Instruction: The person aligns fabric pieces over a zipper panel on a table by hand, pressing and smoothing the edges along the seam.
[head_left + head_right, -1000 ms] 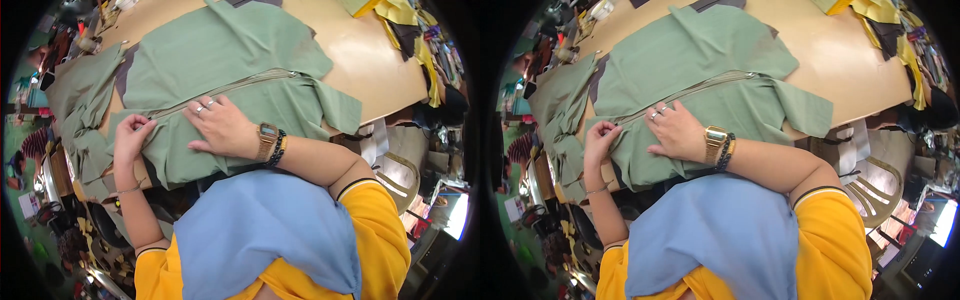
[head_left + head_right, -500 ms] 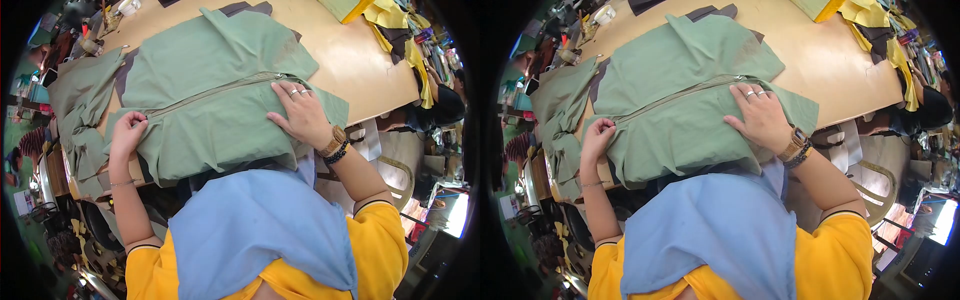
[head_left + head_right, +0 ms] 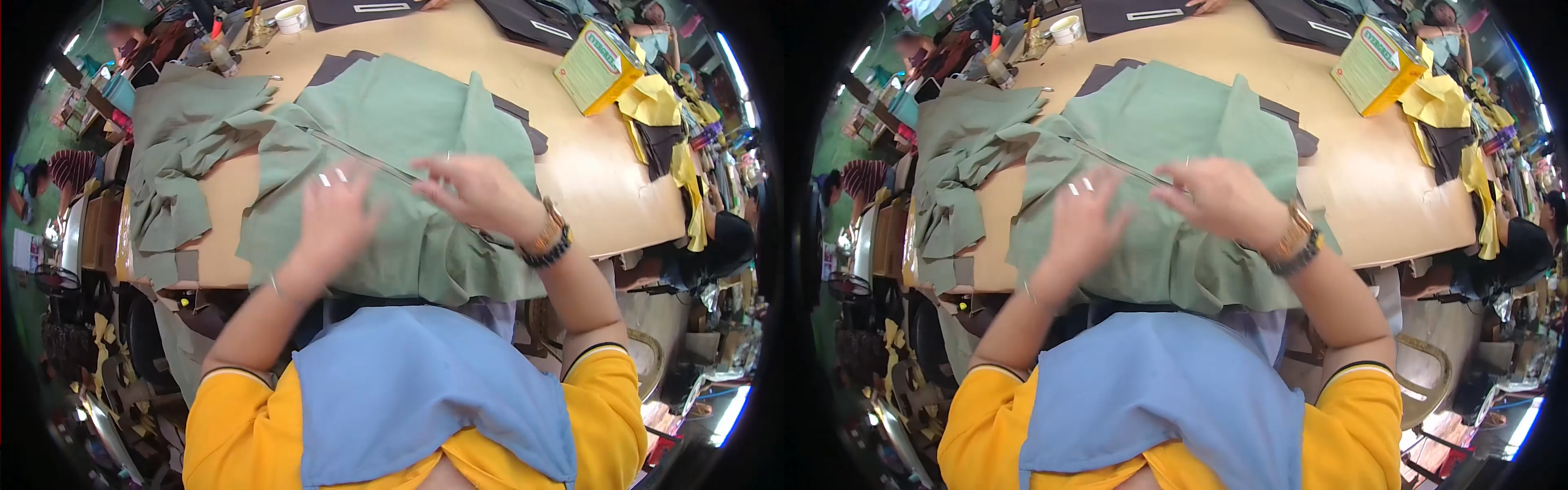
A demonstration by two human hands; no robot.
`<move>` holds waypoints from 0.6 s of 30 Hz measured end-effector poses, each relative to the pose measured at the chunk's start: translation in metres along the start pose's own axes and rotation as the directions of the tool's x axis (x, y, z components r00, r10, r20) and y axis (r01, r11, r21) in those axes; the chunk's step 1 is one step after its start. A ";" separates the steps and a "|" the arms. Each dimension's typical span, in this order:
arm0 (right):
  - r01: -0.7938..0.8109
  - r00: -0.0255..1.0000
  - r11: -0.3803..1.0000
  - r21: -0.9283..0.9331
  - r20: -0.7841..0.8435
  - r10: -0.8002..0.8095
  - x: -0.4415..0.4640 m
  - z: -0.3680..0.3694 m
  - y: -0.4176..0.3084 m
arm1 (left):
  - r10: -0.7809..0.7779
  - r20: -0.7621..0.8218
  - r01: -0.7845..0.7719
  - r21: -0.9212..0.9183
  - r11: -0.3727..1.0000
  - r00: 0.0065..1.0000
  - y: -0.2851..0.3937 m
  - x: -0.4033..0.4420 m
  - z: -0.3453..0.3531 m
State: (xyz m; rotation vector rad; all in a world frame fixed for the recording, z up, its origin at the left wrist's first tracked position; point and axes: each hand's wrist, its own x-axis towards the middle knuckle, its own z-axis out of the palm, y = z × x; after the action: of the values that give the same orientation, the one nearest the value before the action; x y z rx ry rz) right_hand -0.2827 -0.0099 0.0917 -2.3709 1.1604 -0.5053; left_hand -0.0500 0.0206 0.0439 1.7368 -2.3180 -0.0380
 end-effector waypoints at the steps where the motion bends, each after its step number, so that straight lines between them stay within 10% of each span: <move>1: 0.129 0.991 0.986 -0.102 -0.017 -0.132 0.019 0.003 0.013 | 0.069 0.017 -0.068 -0.071 0.995 0.997 0.012 -0.030 0.006; 7: 0.672 0.736 0.696 -0.252 0.337 -0.588 0.104 0.077 0.057 | 0.174 0.227 -0.157 -0.089 0.984 0.958 -0.003 -0.070 0.027; 14: 0.151 0.974 0.726 -0.671 0.225 0.005 0.143 0.037 0.089 | -0.025 0.205 -0.027 0.251 0.968 0.978 -0.096 0.048 0.020; 17: -0.184 0.851 0.577 -0.795 0.165 0.498 0.135 0.014 0.094 | -0.078 0.013 0.070 0.310 0.948 0.997 -0.102 0.086 0.024; 18: -0.195 0.940 0.643 -0.741 0.045 0.337 0.123 0.015 0.109 | -0.082 -0.049 0.094 0.303 0.948 0.995 -0.100 0.090 0.022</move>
State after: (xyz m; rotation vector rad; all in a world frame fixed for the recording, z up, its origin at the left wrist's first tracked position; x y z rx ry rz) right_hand -0.2738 -0.1654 0.0359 -2.6979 1.8411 0.3684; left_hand 0.0163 -0.0965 0.0224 1.9636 -2.3165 0.3523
